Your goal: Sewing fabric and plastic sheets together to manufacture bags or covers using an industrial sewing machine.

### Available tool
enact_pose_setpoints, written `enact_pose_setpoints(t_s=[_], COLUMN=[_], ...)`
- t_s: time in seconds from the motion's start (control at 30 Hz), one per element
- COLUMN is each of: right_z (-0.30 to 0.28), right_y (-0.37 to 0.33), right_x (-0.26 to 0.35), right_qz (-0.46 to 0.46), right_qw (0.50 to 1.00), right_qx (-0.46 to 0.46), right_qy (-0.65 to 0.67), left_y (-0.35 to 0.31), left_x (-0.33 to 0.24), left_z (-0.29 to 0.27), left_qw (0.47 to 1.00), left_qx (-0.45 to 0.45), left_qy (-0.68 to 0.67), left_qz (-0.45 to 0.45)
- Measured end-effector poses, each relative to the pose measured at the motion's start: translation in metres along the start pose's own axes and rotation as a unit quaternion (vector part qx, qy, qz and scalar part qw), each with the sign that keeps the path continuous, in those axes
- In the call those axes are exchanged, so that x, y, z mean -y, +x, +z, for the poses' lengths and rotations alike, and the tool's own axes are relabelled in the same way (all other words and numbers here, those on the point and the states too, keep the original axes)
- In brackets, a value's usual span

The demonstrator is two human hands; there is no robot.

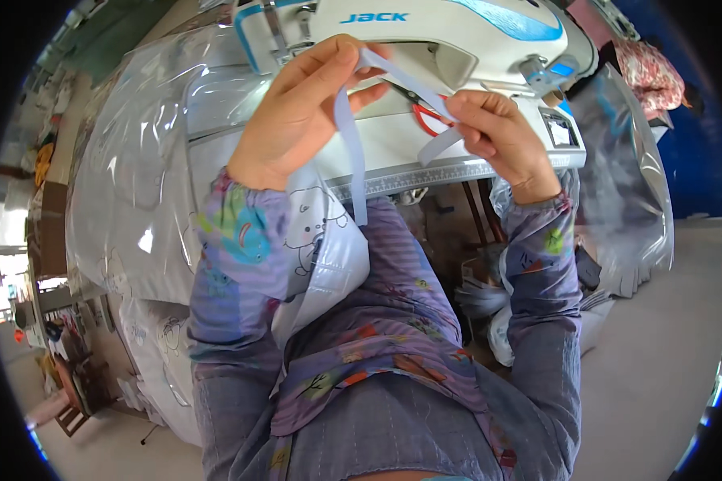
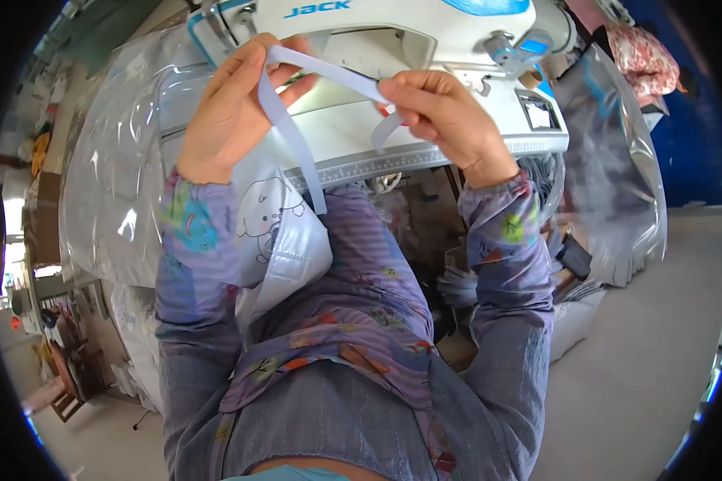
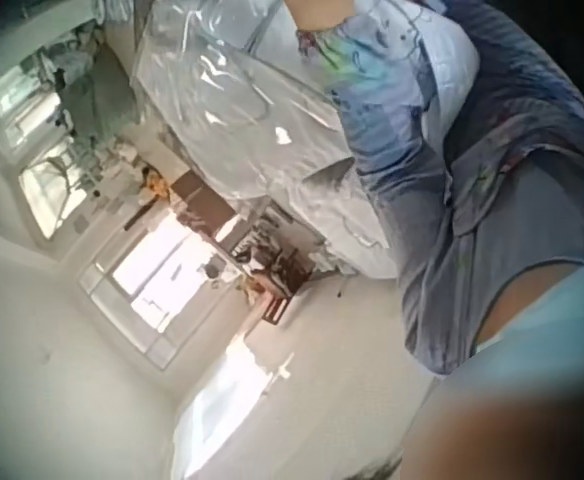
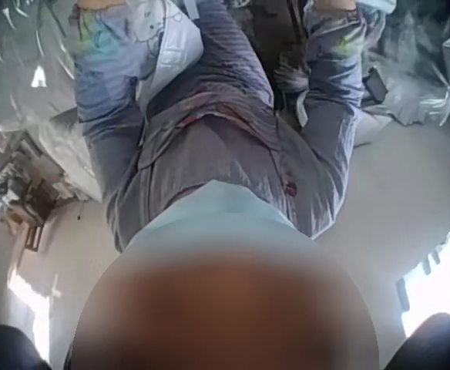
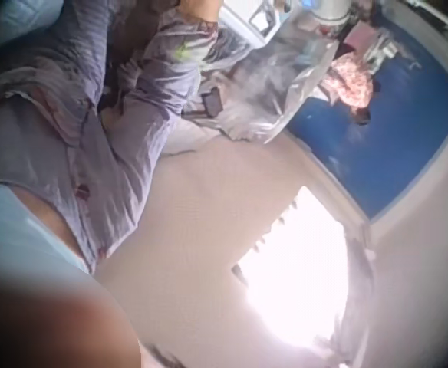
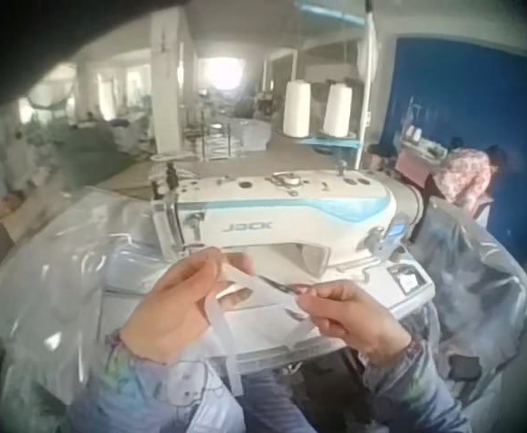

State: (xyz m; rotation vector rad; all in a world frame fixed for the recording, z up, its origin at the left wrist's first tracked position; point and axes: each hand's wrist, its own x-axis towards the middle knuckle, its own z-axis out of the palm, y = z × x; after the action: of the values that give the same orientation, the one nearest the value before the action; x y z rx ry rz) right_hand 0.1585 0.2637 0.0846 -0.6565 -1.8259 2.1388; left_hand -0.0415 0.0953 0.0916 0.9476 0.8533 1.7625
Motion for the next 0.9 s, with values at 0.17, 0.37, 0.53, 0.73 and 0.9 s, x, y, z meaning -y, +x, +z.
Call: enact_pose_setpoints(t_s=[0.17, 0.37, 0.53, 0.73, 0.9], right_z=[0.039, 0.042, 0.031, -0.028, 0.005], right_y=[0.003, -0.033, -0.032, -0.042, 0.005], right_x=[-0.001, -0.003, -0.024, -0.016, -0.080], right_qz=[-0.017, -0.045, 0.017, -0.170, -0.141], right_qw=[0.993, 0.990, 0.985, 0.952, 0.971], right_qx=[0.104, 0.048, -0.048, -0.253, -0.193], right_qy=[-0.059, -0.128, -0.165, -0.033, 0.028], left_y=[-0.003, -0.035, -0.074, -0.144, -0.130], left_x=[0.001, 0.016, 0.045, 0.037, 0.008], left_z=[0.004, 0.020, -0.020, -0.084, -0.094], left_qw=[0.989, 0.915, 0.856, 0.657, 0.686], left_qx=[0.086, 0.063, 0.033, 0.021, -0.049], left_qy=[0.117, 0.398, 0.512, 0.754, 0.725], left_qz=[0.037, 0.031, 0.060, 0.024, -0.037])
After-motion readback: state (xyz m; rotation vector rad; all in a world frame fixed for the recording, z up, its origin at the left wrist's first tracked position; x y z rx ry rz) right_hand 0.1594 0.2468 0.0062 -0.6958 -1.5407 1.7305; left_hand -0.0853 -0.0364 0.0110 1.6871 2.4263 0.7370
